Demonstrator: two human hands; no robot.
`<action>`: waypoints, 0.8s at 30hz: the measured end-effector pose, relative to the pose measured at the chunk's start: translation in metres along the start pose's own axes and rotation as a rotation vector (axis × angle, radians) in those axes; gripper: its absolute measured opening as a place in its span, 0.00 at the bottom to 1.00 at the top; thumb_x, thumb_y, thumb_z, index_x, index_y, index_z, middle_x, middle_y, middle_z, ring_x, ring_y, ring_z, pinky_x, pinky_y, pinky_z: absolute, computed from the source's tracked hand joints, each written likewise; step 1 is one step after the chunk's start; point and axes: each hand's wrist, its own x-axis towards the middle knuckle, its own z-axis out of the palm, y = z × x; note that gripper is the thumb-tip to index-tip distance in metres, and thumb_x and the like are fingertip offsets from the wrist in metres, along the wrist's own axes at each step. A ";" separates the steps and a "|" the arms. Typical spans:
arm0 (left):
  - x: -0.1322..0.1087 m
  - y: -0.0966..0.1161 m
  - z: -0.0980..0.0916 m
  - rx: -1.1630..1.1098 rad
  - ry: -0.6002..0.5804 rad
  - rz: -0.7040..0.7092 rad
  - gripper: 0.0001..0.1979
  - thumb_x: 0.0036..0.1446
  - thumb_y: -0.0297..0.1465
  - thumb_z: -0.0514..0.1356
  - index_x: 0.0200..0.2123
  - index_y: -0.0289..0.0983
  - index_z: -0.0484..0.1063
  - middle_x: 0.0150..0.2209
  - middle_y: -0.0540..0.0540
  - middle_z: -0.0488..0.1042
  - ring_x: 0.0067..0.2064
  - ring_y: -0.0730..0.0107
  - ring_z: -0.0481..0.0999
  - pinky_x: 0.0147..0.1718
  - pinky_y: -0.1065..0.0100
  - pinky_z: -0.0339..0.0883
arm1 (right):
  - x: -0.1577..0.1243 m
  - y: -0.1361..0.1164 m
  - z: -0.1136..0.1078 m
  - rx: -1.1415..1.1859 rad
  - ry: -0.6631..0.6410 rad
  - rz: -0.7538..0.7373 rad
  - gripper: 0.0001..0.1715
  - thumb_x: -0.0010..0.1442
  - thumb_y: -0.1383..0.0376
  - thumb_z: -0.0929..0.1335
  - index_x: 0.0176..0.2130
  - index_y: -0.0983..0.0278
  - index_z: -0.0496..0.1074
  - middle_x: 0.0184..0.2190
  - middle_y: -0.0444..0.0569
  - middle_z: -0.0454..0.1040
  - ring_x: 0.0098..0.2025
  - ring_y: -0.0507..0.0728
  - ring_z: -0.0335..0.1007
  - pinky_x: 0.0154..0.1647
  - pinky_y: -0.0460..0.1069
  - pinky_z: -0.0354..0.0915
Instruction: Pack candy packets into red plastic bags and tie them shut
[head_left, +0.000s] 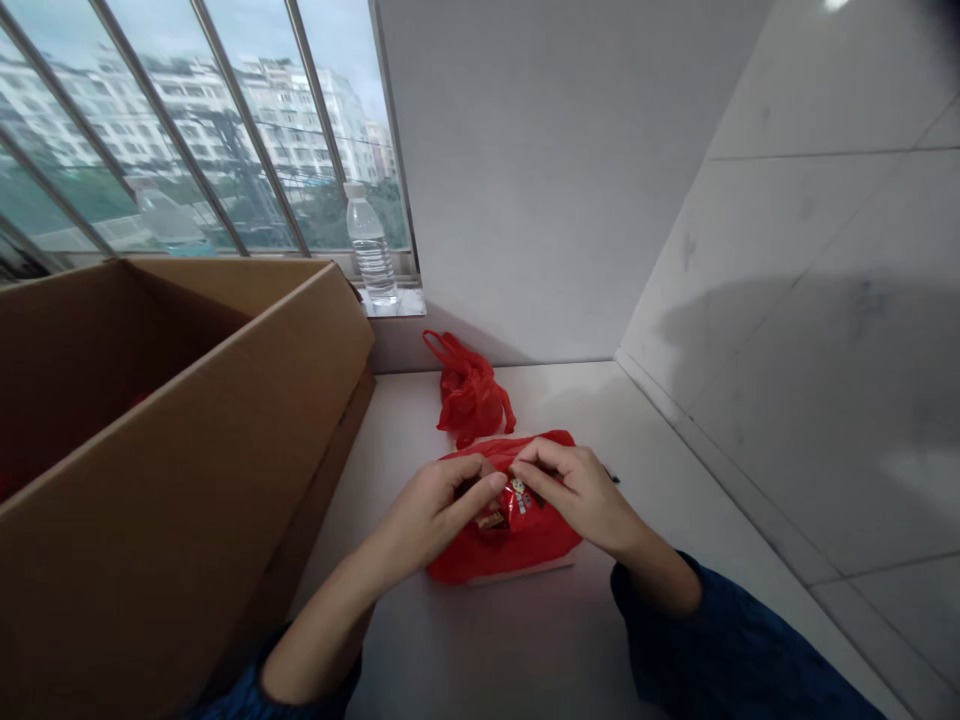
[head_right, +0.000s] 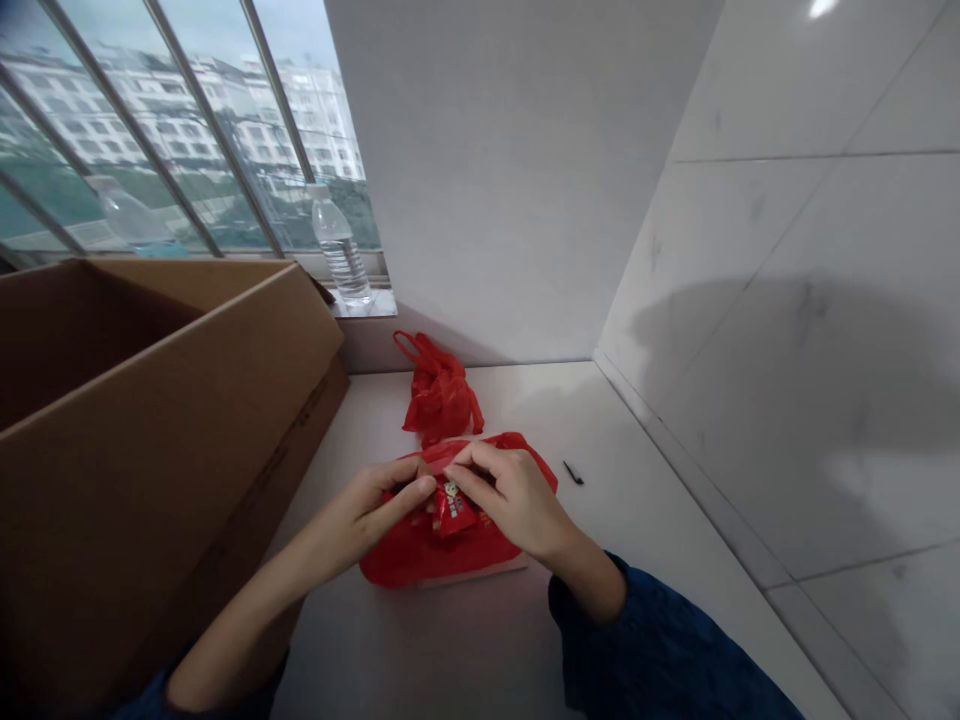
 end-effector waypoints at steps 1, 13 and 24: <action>0.001 -0.001 0.000 -0.006 0.024 0.000 0.17 0.68 0.41 0.53 0.31 0.35 0.70 0.29 0.50 0.74 0.31 0.71 0.71 0.33 0.71 0.62 | 0.000 0.000 0.000 -0.010 -0.010 -0.007 0.14 0.68 0.59 0.65 0.32 0.63 0.71 0.26 0.40 0.71 0.27 0.49 0.64 0.31 0.45 0.60; 0.007 -0.015 0.003 -0.068 0.310 0.046 0.15 0.65 0.40 0.56 0.29 0.36 0.66 0.25 0.52 0.69 0.28 0.73 0.67 0.31 0.71 0.61 | -0.001 0.005 0.006 0.333 -0.052 0.201 0.16 0.68 0.53 0.65 0.42 0.63 0.73 0.29 0.44 0.76 0.30 0.51 0.75 0.35 0.46 0.71; 0.002 -0.006 -0.006 0.130 0.132 -0.021 0.18 0.67 0.41 0.51 0.29 0.36 0.68 0.28 0.49 0.73 0.31 0.69 0.71 0.31 0.70 0.62 | -0.001 0.004 -0.003 -0.052 -0.013 0.118 0.17 0.72 0.57 0.59 0.39 0.61 0.71 0.26 0.43 0.77 0.29 0.52 0.76 0.37 0.48 0.67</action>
